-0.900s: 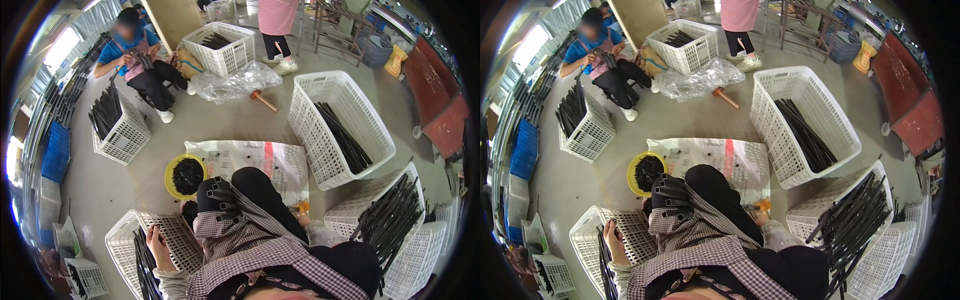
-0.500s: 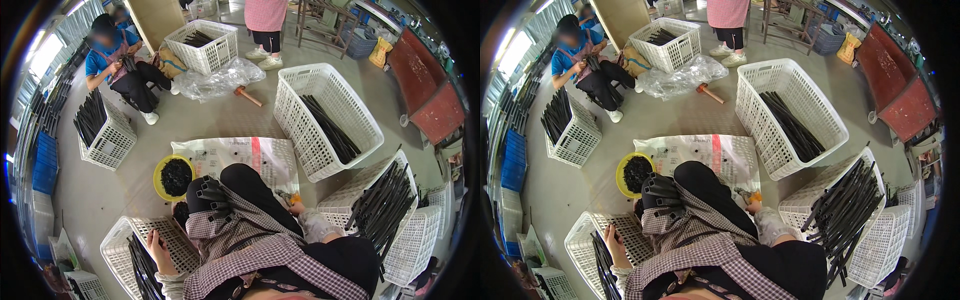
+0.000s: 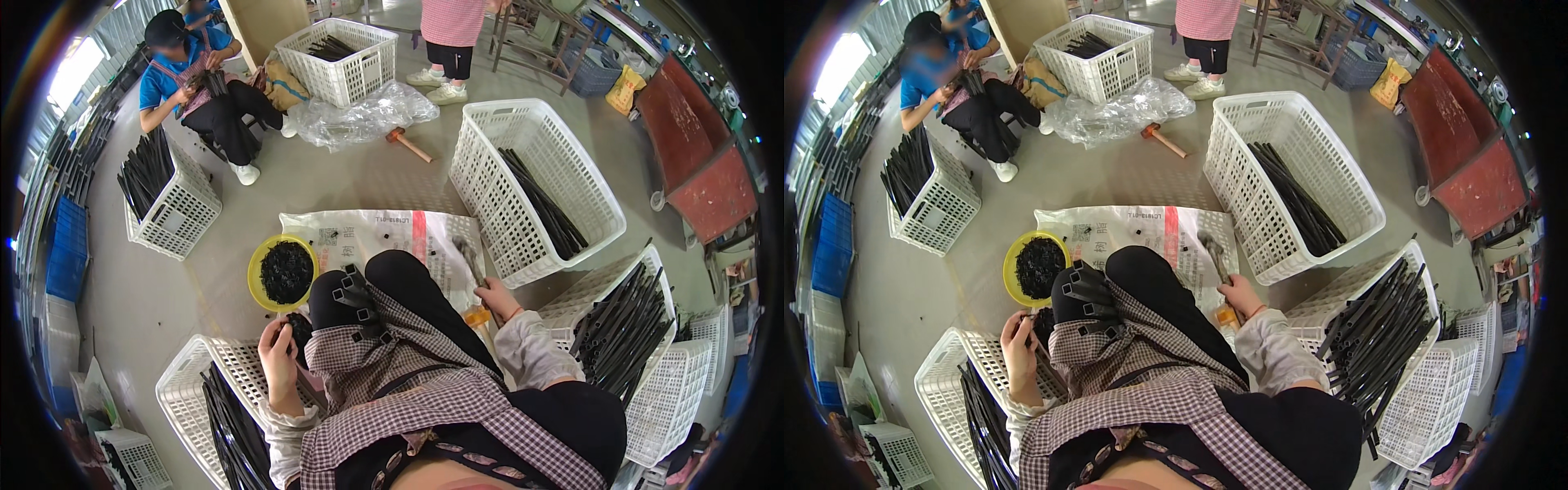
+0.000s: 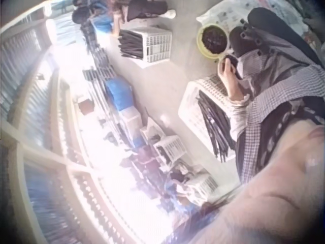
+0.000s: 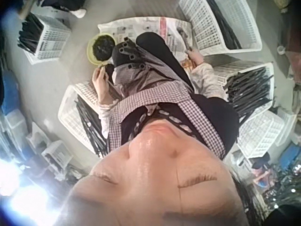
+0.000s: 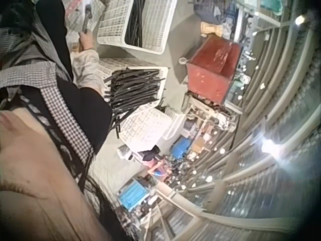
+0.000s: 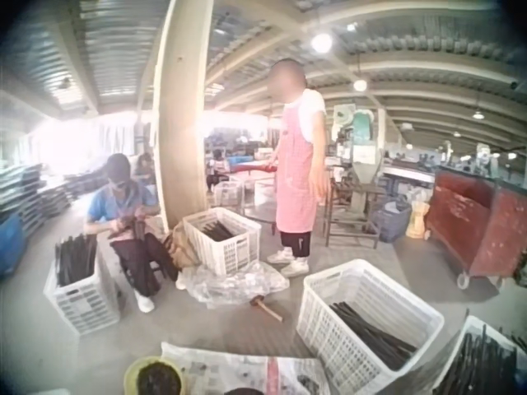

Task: The person sits on the floor and repeatedly inserts small black components into square metal tubes, then uses a hammer to tap them into place. They handle the tubes and components one at a time, placing finished assemblies into a nearby basket.

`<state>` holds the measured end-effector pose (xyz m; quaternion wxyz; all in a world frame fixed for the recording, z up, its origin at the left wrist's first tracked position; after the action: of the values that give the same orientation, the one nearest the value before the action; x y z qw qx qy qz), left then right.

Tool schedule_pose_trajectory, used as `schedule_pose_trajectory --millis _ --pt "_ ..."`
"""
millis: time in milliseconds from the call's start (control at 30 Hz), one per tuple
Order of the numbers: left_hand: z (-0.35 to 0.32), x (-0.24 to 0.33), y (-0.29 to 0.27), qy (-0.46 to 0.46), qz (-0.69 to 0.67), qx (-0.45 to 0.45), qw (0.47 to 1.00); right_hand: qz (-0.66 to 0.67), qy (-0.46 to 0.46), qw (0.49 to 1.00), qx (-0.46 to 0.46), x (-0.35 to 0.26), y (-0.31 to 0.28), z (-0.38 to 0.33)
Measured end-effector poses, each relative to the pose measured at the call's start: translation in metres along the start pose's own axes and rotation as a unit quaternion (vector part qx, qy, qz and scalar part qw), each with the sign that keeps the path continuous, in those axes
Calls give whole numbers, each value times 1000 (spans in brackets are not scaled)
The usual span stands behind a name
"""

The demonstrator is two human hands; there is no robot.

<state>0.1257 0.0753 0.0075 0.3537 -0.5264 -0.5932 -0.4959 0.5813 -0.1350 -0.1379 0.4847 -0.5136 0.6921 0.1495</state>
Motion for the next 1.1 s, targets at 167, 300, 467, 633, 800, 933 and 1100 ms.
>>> schedule_pose_trajectory --millis 167,300,467,633,800,933,1100 --pt "14 -1 32 -20 -50 -65 996 58 -112 991 -52 -121 2 -9" --pt "25 -2 55 -16 -58 -69 996 8 -102 993 -55 -200 13 53" --pt "28 15 63 17 -50 -98 994 47 -181 981 -44 -235 23 37" --pt "28 19 66 21 -22 -134 990 188 -203 957 -80 -215 33 -63" --pt "34 36 100 50 -3 -188 981 13 -208 974 -86 -236 39 -65" --pt "27 45 111 93 23 -194 976 -52 -217 967 -120 -230 55 -78" --pt "30 65 111 155 103 -192 964 30 -234 962 -136 -238 50 -107"
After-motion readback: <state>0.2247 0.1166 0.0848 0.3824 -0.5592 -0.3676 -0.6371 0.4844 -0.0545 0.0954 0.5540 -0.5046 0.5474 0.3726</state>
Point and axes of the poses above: each hand's wrist, its own z-axis towards the middle knuckle, its own y-axis out of the palm, x = y × z, the point moved 6 cm from there along z, towards the middle knuckle, and after that the axes turned 1 degree about y, right-handed, at the moved point
